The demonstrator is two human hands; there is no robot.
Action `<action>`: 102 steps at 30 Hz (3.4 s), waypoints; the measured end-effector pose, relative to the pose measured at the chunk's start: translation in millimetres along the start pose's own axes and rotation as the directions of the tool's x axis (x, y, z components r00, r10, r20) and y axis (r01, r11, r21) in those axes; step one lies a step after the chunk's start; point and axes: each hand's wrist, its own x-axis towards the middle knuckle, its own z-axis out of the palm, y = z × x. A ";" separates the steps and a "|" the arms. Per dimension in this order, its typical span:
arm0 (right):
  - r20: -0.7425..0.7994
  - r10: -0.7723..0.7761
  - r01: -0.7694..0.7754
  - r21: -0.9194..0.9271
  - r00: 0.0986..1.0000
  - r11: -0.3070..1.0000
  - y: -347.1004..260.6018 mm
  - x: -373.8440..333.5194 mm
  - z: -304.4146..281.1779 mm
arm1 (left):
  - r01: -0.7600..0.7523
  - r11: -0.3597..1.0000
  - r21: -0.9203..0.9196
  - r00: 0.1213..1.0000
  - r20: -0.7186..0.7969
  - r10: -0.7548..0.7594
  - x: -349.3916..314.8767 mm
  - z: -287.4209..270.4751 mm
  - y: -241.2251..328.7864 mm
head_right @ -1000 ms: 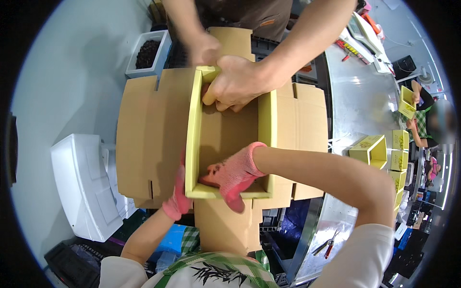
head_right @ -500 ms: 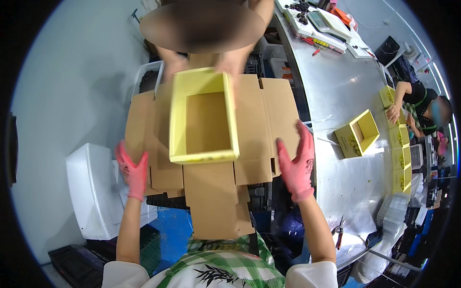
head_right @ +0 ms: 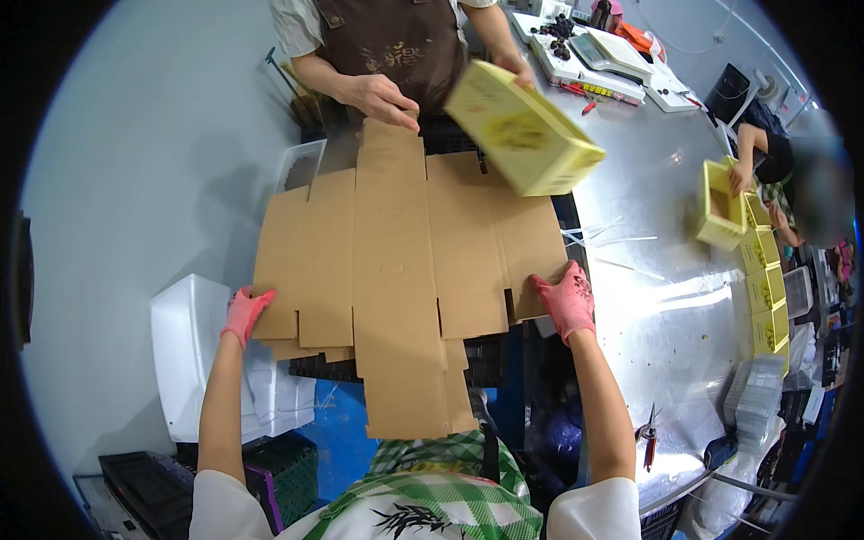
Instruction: The person folds flat cardboard pieces into rectangular yellow boxes by hand, aligning flaps and tucking edges to form the structure. Completed boxes are placed aside on the table.
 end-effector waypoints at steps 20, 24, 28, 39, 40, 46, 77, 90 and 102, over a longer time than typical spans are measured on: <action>-0.200 -0.423 0.445 0.079 0.884 0.892 -41.6 -43.4 50.7 | -0.111 0.938 0.328 0.985 -0.086 0.147 -91.8 54.9 84.3; 0.125 -0.135 0.089 0.322 0.983 0.942 -42.4 -31.9 37.8 | -0.018 0.977 0.212 1.000 -0.010 0.021 -72.3 58.1 87.3; 0.335 -0.162 -0.085 0.616 0.928 0.783 -47.1 -8.4 25.3 | 0.295 0.741 -0.603 0.891 0.453 0.013 -54.3 29.9 83.7; -0.079 -0.486 0.488 0.010 0.870 0.873 -114.7 -74.7 28.7 | -0.564 0.680 0.468 0.806 0.133 0.576 -152.1 42.9 191.0; -0.018 -0.469 0.469 0.010 0.883 0.883 -118.5 -79.7 24.1 | -0.627 0.669 0.399 0.777 0.262 0.572 -154.3 38.6 192.2; 0.291 -0.864 0.753 0.426 0.411 0.502 -85.1 -56.5 -37.3 | -0.802 0.547 -0.239 0.243 0.707 0.664 -134.2 -29.9 162.1; 0.074 -0.985 0.987 0.027 0.155 0.158 -32.2 -67.7 15.2 | -0.739 0.511 0.439 0.558 -0.028 0.830 -145.1 71.9 180.6; -0.423 -0.897 0.984 -0.056 0.131 0.170 -66.8 -49.4 23.7 | -0.883 0.461 0.092 0.467 0.069 0.881 -122.8 57.6 173.7; -0.394 -0.836 0.923 0.211 0.383 0.323 -90.8 -24.9 32.9 | -0.701 0.465 -0.541 0.694 -0.368 0.618 -136.0 110.8 171.5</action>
